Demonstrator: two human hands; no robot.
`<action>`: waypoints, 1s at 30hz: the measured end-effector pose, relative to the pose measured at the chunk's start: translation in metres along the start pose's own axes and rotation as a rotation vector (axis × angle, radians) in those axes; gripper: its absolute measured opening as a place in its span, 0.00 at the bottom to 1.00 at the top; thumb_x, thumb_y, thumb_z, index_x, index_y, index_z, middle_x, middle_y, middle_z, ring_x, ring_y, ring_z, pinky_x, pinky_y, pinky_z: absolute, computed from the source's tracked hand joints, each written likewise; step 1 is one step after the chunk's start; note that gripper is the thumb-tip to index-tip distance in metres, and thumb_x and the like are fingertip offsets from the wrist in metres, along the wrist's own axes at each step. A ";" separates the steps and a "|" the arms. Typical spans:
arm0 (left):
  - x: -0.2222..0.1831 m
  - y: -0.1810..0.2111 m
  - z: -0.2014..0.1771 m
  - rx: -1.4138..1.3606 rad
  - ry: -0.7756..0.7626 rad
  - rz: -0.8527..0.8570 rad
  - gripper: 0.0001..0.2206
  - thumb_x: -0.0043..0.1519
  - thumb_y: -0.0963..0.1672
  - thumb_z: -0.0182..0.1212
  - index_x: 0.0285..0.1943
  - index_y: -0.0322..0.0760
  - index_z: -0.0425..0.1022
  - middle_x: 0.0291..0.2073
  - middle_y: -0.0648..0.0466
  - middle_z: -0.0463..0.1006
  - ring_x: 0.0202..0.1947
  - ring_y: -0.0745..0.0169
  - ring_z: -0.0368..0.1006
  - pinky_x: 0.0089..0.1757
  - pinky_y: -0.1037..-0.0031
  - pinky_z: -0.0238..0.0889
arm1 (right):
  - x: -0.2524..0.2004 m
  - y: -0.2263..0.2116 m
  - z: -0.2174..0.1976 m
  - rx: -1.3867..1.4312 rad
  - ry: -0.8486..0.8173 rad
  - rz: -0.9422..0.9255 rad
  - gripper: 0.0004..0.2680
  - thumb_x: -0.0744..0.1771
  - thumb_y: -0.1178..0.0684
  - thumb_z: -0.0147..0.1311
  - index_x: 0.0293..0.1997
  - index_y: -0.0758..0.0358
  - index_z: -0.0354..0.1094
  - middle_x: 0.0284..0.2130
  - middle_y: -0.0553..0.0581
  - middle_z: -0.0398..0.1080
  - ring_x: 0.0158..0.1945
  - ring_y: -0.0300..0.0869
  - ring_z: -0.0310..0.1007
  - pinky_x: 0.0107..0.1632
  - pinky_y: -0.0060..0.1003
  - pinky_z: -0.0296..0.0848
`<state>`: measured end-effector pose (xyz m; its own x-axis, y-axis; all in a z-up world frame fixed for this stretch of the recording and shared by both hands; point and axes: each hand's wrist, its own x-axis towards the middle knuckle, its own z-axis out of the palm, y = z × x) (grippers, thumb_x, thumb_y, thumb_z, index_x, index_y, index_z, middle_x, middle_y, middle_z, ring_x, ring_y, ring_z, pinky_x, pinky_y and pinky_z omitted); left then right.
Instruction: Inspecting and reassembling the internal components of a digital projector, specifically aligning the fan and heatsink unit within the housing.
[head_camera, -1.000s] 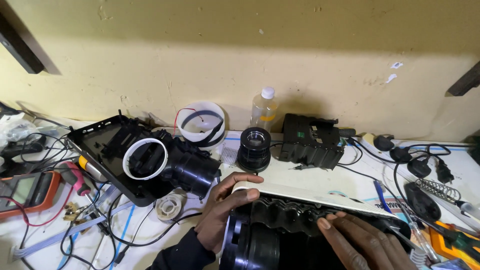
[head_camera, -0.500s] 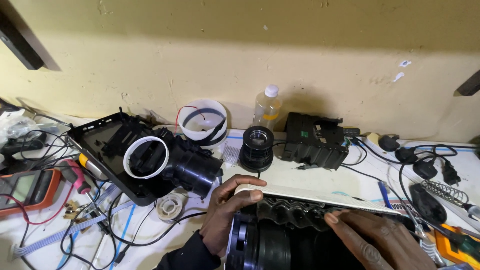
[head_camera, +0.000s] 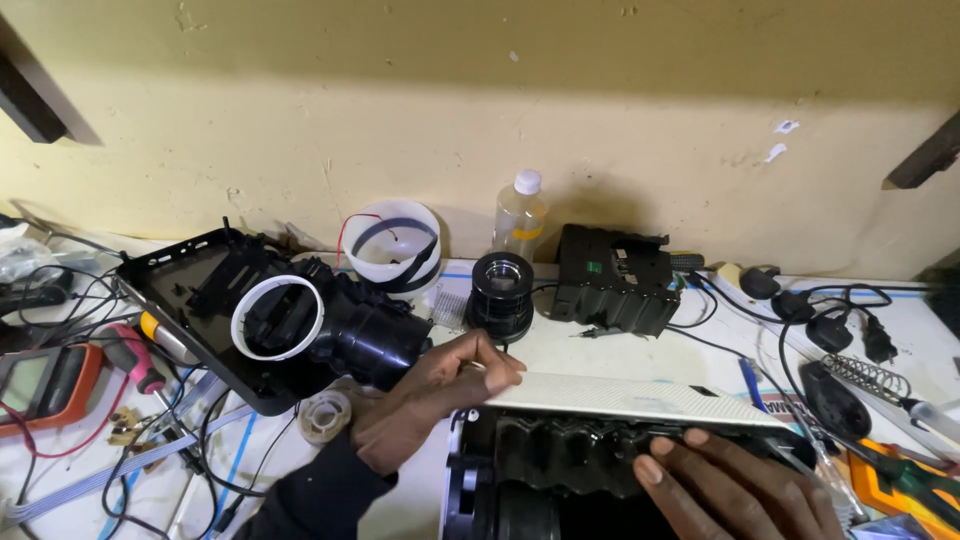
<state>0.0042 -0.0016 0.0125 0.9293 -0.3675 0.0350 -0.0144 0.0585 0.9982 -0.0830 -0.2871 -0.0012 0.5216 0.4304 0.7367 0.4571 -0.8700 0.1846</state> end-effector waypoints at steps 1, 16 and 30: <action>0.005 0.012 0.000 0.171 -0.077 -0.030 0.22 0.51 0.60 0.60 0.40 0.45 0.76 0.52 0.49 0.80 0.57 0.61 0.74 0.58 0.65 0.58 | -0.005 0.005 0.007 -0.053 0.078 -0.050 0.10 0.70 0.52 0.51 0.57 0.43 0.71 0.52 0.39 0.76 0.58 0.37 0.74 0.53 0.36 0.66; 0.092 0.067 0.058 0.799 -0.611 -0.096 0.42 0.44 0.64 0.49 0.68 0.48 0.69 0.66 0.56 0.73 0.64 0.63 0.68 0.58 0.72 0.57 | 0.014 0.025 -0.005 0.207 -0.089 -0.181 0.24 0.67 0.40 0.38 0.68 0.62 0.61 0.65 0.61 0.65 0.69 0.54 0.65 0.67 0.48 0.67; 0.098 0.058 0.067 0.948 -0.471 0.028 0.40 0.53 0.64 0.44 0.71 0.46 0.68 0.71 0.56 0.67 0.71 0.60 0.62 0.62 0.74 0.55 | 0.013 0.045 0.005 0.225 -0.106 -0.091 0.35 0.53 0.51 0.68 0.69 0.52 0.62 0.62 0.65 0.66 0.63 0.55 0.70 0.64 0.53 0.69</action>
<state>0.0697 -0.0960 0.0772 0.6902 -0.7120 -0.1290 -0.5044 -0.6012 0.6198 -0.0522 -0.3194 0.0136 0.5380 0.5378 0.6490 0.6484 -0.7561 0.0890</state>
